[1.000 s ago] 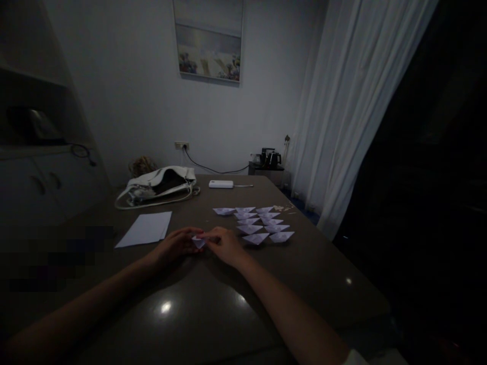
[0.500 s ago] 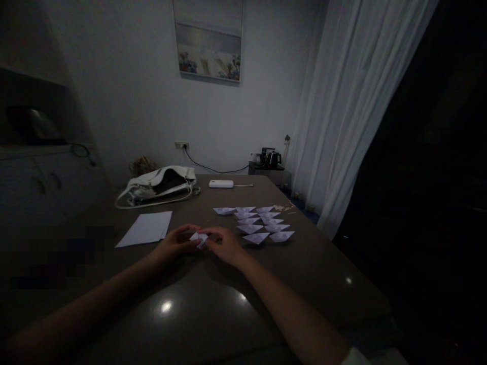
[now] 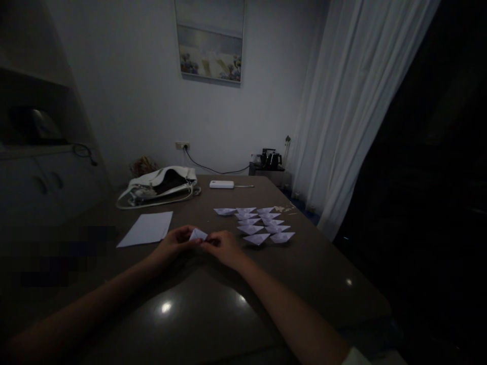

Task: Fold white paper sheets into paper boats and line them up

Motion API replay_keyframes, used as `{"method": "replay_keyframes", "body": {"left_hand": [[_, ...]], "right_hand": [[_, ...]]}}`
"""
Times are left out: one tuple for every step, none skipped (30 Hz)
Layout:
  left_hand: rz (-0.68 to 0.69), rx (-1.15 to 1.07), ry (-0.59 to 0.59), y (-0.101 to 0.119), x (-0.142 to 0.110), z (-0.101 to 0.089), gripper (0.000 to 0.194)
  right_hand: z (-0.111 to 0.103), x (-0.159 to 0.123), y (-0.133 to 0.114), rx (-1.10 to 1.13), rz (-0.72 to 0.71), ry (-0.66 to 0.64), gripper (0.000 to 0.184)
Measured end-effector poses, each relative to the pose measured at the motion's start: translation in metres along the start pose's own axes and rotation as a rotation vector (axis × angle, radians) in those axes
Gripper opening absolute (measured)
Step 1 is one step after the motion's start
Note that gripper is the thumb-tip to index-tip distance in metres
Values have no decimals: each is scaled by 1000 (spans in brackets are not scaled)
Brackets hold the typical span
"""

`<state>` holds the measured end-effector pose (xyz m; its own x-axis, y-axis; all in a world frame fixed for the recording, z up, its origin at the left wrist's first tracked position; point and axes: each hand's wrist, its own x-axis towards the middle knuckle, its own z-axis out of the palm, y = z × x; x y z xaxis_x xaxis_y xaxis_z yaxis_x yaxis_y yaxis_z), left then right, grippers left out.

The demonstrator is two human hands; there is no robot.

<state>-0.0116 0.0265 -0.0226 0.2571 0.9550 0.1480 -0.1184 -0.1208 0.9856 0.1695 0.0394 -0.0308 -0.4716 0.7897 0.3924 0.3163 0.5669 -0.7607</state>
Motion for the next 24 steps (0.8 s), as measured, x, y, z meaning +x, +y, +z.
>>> {"method": "replay_keyframes", "body": {"left_hand": [[7,4,-3,0,0,0,38],[13,10,-6,0,0,0,38],[20,19,-5,0,0,0,37],[27,32,-1,0,1,0,37],[32,43,7,0,1,0,37],[35,52,18,1,1,0,37],[36,57,32,1,1,0,37],[35,59,45,2,1,1,38],[31,61,53,3,1,1,38],[26,64,63,3,1,1,38],[22,70,71,4,1,2,39],[19,80,78,4,1,2,39],[18,93,81,4,0,2,39],[20,107,82,5,0,3,39],[25,121,81,5,0,3,39],[29,136,80,5,-1,3,39],[32,150,78,5,-1,3,38],[34,163,77,5,-1,3,38],[33,176,74,6,-2,3,38],[30,185,67,6,-2,3,38],[24,193,59,7,-3,3,39],[17,200,49,8,-3,4,39],[8,210,38,10,-3,4,39],[-1,221,29,11,-4,5,39]], "right_hand": [[0,0,0,-8,-9,9,20],[0,0,0,-15,-15,21,20],[0,0,0,-22,-20,30,19],[1,0,0,-27,-22,37,19],[1,0,0,-30,-23,41,19],[1,0,0,-33,-22,43,18],[1,0,-1,-35,-19,44,18],[0,0,-1,-38,-16,44,18],[0,0,-2,-42,-12,47,17],[0,0,-3,-47,-8,49,17],[0,0,-4,-54,-6,53,16],[0,0,-5,-62,-4,60,16],[0,0,-5,-70,-4,70,16],[0,0,-5,-76,-5,81,16],[0,0,-5,-81,-6,91,17],[-1,0,-5,-85,-10,97,17],[-1,0,-5,-86,-15,100,17],[-1,-1,-5,-88,-22,100,18],[-1,-1,-6,-90,-27,100,18],[-2,-1,-6,-96,-30,103,18],[-2,-1,-7,-102,-31,110,18],[-3,-2,-8,-109,-31,119,18],[-3,-2,-9,-116,-31,128,18],[-3,-2,-9,-123,-31,136,18]]}}
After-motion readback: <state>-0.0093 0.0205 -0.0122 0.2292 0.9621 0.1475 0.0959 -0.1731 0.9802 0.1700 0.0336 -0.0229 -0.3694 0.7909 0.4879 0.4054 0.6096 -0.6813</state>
